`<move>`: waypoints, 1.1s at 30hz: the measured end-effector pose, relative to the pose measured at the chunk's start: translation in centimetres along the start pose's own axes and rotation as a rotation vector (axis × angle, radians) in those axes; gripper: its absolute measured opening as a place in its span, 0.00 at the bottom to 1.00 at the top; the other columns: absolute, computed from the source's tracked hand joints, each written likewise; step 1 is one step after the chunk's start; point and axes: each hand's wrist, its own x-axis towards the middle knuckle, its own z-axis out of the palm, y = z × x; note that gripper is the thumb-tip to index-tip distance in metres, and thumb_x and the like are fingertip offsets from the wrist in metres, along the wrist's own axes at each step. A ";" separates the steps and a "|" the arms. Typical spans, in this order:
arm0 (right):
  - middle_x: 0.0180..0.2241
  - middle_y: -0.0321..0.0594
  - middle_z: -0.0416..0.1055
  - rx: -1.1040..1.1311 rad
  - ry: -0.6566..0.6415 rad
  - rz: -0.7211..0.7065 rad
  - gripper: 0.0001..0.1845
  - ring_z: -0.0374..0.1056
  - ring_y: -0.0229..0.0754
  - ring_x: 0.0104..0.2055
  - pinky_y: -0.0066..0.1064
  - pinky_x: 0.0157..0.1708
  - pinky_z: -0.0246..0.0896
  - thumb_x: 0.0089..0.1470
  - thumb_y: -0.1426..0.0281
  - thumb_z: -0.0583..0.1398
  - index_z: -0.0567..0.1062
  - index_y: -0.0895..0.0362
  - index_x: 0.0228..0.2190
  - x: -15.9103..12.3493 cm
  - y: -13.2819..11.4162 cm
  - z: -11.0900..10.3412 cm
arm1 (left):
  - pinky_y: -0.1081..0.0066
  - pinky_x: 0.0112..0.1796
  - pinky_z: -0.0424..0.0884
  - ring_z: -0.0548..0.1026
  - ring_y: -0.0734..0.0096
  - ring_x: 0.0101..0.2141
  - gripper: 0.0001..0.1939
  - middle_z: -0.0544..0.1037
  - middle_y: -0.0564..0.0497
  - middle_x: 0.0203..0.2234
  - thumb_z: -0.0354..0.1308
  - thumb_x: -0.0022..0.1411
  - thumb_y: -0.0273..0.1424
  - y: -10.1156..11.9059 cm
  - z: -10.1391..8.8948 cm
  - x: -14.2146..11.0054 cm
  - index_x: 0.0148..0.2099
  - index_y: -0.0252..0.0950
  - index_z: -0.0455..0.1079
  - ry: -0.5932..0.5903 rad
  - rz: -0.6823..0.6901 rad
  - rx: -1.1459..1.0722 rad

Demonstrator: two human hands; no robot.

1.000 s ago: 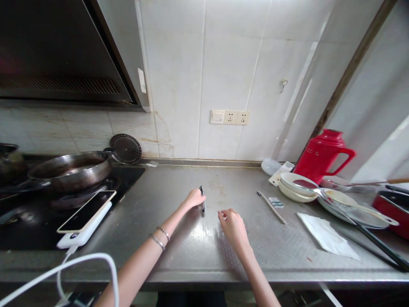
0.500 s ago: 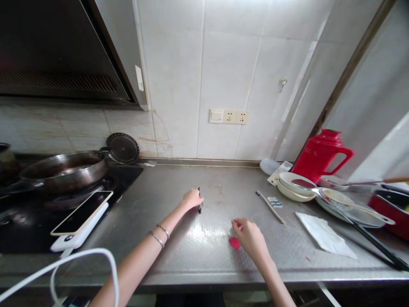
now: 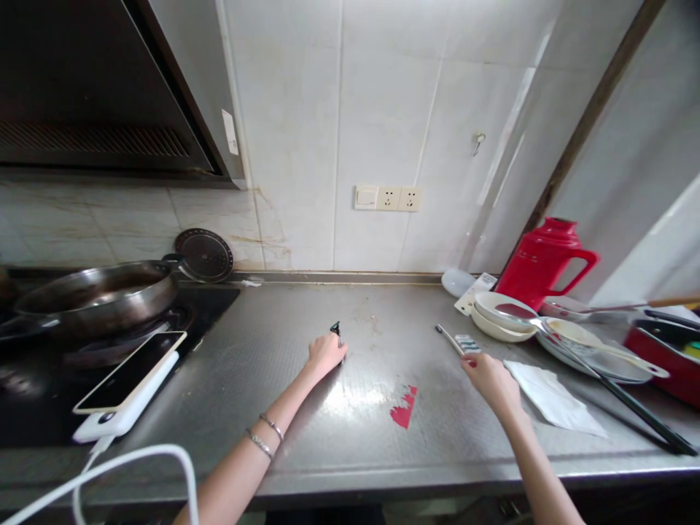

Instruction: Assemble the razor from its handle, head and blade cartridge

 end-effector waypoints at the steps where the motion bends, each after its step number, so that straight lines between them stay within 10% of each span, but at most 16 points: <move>1: 0.37 0.45 0.75 -0.002 -0.007 -0.006 0.18 0.70 0.49 0.39 0.31 0.30 0.57 0.52 0.63 0.51 0.76 0.53 0.39 0.6 0.6 -0.1 | 0.68 0.35 0.66 0.75 0.58 0.38 0.19 0.78 0.38 0.34 0.47 0.59 0.40 0.0 0.1 0.0 0.37 0.33 0.74 0.002 0.001 -0.002; 21: 0.34 0.51 0.74 -0.138 -0.090 -0.027 0.13 0.70 0.48 0.35 0.29 0.27 0.56 0.49 0.69 0.53 0.76 0.58 0.30 6.2 0.7 1.1 | 0.69 0.33 0.66 0.76 0.59 0.36 0.18 0.78 0.38 0.32 0.46 0.59 0.37 -0.6 0.6 0.4 0.35 0.32 0.74 -0.026 0.046 0.011; 33: 0.33 0.55 0.74 -0.260 -0.277 -0.290 0.16 0.71 0.46 0.34 0.28 0.27 0.53 0.52 0.68 0.53 0.78 0.65 0.30 9.6 1.1 1.9 | 0.70 0.35 0.66 0.76 0.60 0.37 0.18 0.78 0.39 0.33 0.46 0.60 0.37 -0.4 0.7 0.3 0.36 0.33 0.74 -0.020 0.052 0.008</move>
